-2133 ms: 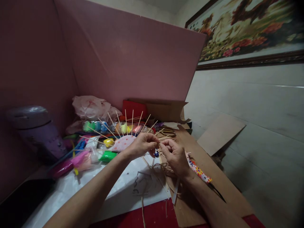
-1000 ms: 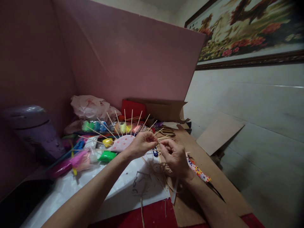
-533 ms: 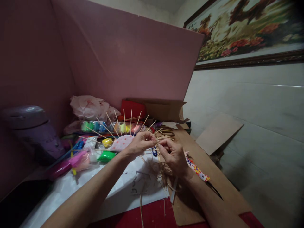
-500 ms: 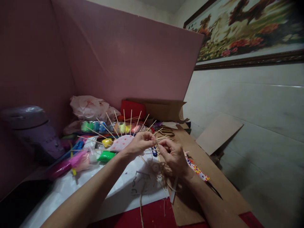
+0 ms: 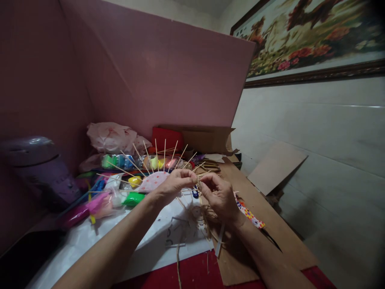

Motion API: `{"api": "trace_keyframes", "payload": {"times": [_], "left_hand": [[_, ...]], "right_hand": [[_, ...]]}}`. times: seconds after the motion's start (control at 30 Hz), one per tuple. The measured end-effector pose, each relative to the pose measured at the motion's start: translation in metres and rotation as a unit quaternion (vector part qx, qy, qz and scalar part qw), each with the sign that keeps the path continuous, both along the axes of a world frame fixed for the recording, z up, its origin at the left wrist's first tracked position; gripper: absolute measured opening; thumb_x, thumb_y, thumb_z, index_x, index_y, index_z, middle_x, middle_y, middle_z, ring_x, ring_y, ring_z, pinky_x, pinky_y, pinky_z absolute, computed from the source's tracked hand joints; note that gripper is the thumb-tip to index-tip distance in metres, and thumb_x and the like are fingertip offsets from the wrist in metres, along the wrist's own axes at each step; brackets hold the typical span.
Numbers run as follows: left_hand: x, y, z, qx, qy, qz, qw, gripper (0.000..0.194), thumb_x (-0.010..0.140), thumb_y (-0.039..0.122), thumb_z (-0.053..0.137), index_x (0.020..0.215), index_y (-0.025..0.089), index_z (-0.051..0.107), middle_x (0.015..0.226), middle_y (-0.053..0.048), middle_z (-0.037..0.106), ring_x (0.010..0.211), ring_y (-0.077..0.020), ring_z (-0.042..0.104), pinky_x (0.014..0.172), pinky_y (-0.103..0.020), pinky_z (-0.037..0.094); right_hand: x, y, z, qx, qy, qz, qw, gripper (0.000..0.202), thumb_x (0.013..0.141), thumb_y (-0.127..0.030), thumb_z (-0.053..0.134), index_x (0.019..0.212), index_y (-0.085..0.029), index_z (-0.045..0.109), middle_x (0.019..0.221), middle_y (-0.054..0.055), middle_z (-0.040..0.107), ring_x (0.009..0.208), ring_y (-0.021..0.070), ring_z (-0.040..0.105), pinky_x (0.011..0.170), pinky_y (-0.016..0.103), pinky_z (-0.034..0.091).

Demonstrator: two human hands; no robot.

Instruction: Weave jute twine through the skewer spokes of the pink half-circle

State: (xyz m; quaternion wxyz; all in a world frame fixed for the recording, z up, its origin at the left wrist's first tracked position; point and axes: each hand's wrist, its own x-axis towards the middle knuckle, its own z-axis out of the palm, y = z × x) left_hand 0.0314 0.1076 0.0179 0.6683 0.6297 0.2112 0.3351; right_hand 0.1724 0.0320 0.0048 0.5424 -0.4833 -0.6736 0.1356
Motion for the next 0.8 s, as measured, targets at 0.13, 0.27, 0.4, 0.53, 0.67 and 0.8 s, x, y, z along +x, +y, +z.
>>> {"api": "trace_keyframes", "payload": {"times": [0.13,0.27,0.4,0.53,0.67,0.8], "left_hand": [[-0.001,0.001,0.001,0.008,0.004,-0.002,1.0,0.015,0.062,0.024,0.067,0.064,0.012,0.059,0.059,0.002,0.053,0.057,-0.0071,0.045,0.059,-0.021,0.033],[-0.004,-0.001,0.006,0.008,0.038,0.003,0.999,0.018,0.061,0.026,0.07,0.063,0.013,0.058,0.059,0.003,0.053,0.055,-0.0061,0.044,0.055,-0.02,0.032],[-0.005,-0.007,0.012,-0.01,0.065,0.004,0.998,0.026,0.058,0.032,0.073,0.063,0.013,0.055,0.058,0.003,0.052,0.05,-0.0051,0.042,0.047,-0.018,0.03],[-0.004,-0.008,0.013,0.011,0.056,0.01,0.998,0.029,0.057,0.034,0.074,0.065,0.013,0.055,0.056,0.004,0.05,0.048,-0.0043,0.04,0.043,-0.017,0.027],[-0.004,-0.007,0.011,0.012,0.067,0.037,0.997,0.028,0.057,0.034,0.073,0.066,0.013,0.057,0.057,0.004,0.051,0.048,-0.0047,0.041,0.044,-0.018,0.029],[-0.004,-0.007,0.012,-0.012,0.071,0.045,0.996,0.028,0.059,0.036,0.072,0.066,0.014,0.056,0.058,0.003,0.053,0.051,-0.0069,0.045,0.047,-0.019,0.032]], "right_hand": [[0.001,-0.001,0.001,-0.002,-0.007,0.001,1.0,0.009,0.083,-0.025,0.052,0.08,-0.018,0.056,0.069,0.001,0.058,0.058,0.0118,0.052,0.053,0.023,0.039],[0.002,0.001,0.0,0.0,-0.026,0.01,1.0,0.007,0.081,-0.022,0.053,0.079,-0.017,0.057,0.068,0.0,0.057,0.057,0.0107,0.048,0.053,0.023,0.037],[0.003,0.004,-0.001,-0.079,0.081,0.077,0.991,0.008,0.078,-0.024,0.055,0.075,-0.018,0.052,0.062,-0.003,0.051,0.052,0.0083,0.043,0.046,0.02,0.033],[0.002,0.003,0.003,-0.229,0.286,0.223,0.903,0.013,0.079,-0.028,0.052,0.073,-0.018,0.046,0.054,-0.006,0.048,0.038,0.0046,0.034,0.036,0.017,0.027],[0.002,0.003,0.005,-0.291,0.333,0.273,0.854,0.014,0.079,-0.028,0.052,0.073,-0.018,0.046,0.056,-0.005,0.049,0.038,0.0039,0.037,0.034,0.015,0.028],[0.0,0.008,-0.001,-0.219,0.294,0.179,0.913,0.019,0.083,-0.038,0.05,0.082,-0.02,0.046,0.06,-0.003,0.056,0.04,0.007,0.045,0.034,0.017,0.031]]}}
